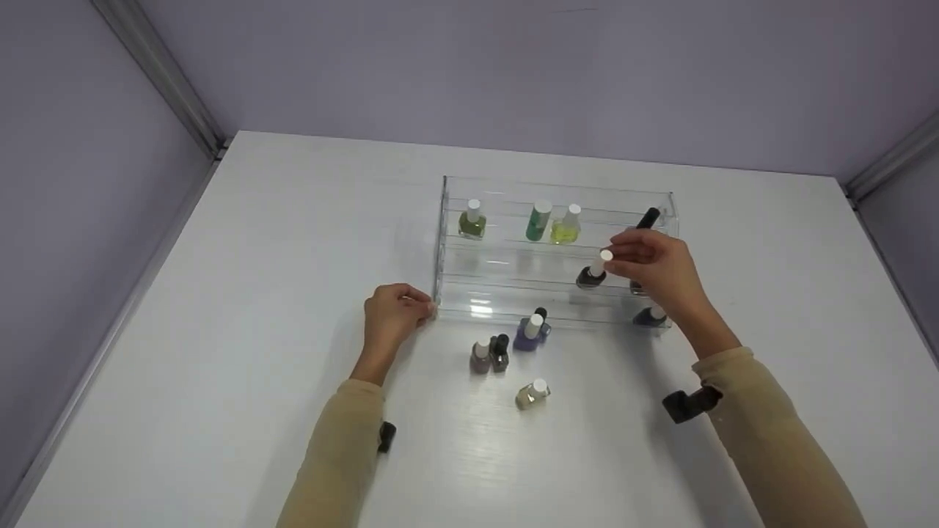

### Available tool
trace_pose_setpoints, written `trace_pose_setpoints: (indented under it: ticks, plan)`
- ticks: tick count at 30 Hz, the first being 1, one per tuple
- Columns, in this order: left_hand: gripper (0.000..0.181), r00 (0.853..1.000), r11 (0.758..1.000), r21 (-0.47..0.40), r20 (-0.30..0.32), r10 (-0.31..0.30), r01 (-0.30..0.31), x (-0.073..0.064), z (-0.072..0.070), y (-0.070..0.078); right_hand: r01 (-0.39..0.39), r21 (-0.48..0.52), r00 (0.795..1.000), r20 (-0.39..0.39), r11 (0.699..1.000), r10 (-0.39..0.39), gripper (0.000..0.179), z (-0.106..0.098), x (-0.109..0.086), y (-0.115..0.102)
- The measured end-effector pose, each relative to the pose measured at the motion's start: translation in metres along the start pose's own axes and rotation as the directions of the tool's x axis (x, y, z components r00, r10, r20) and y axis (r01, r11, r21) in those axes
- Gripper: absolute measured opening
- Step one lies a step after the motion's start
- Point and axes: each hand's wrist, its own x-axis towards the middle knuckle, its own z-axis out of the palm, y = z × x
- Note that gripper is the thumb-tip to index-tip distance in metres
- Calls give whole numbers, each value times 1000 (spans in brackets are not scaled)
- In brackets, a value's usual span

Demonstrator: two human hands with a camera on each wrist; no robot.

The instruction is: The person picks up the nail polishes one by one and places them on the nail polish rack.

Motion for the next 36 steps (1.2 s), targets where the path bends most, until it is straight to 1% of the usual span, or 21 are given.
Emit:
trace_pose_setpoints:
  ticks: [5, 10, 14, 18, 24, 29, 32, 36]
  plan:
    - [4, 1000, 1000, 2, -2, -3, 3, -1, 0, 1, 14, 29, 1000, 0, 999, -14, 36, -3, -1, 0]
    - [4, 1000, 1000, -6, -3, 1, -1, 0, -1, 1, 32, 13, 999, 7, 999, -32, 36, -5, -2, -2]
    - [4, 1000, 1000, -15, 0, -9, 9, 1, 0, 1, 24, 13, 1000, 11, 1000, -24, 35, -7, -3, -5]
    - [4, 1000, 1000, -17, -2, -17, 17, 1, 1, 1, 19, 29, 1000, 7, 999, -19, 35, -9, -4, -7]
    - [4, 1000, 1000, -25, 1, -12, 12, 2, 1, 0, 45, 59, 999, 6, 997, -46, 34, -12, -8, -10]
    - [4, 1000, 1000, -19, 7, -7, 7, 2, 0, 0, 53, 43, 999, 7, 998, -53, 33, -12, -11, -14]
    - [4, 1000, 1000, -13, 6, -14, 15, 1, 0, 1, 59, 38, 998, 7, 998, -59, 33, -12, -12, -15]
    - [4, 1000, 999, -17, 4, -27, 27, 2, 0, 1, 73, 58, 997, 13, 996, -74, 32, -13, -15, -16]
